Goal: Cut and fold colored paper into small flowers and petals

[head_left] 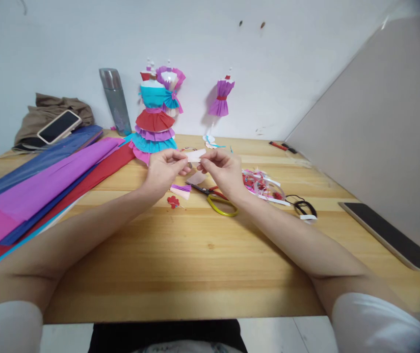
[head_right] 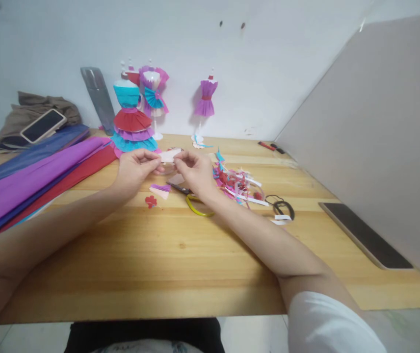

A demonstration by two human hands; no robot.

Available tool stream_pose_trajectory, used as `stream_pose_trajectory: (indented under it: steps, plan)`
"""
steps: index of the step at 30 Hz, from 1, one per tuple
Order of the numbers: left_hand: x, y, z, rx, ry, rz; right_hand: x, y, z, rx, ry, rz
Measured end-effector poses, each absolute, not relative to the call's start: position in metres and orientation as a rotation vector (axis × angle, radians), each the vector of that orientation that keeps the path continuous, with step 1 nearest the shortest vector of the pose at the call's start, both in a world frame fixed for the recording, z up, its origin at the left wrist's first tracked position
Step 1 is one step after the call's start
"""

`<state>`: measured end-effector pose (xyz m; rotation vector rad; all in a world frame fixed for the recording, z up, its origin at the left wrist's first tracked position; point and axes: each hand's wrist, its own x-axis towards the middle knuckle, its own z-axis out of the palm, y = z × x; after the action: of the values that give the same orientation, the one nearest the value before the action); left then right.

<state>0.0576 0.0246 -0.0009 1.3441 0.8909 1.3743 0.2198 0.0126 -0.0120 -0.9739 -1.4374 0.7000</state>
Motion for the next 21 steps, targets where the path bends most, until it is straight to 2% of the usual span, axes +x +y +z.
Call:
stream_pose_trajectory:
  steps: [21]
  plan:
    - [0.0507, 0.0262, 0.0089, 1.284, 0.907, 1.171, 0.2217, 0.0145, -0.01, -0.948, -1.372, 0.828]
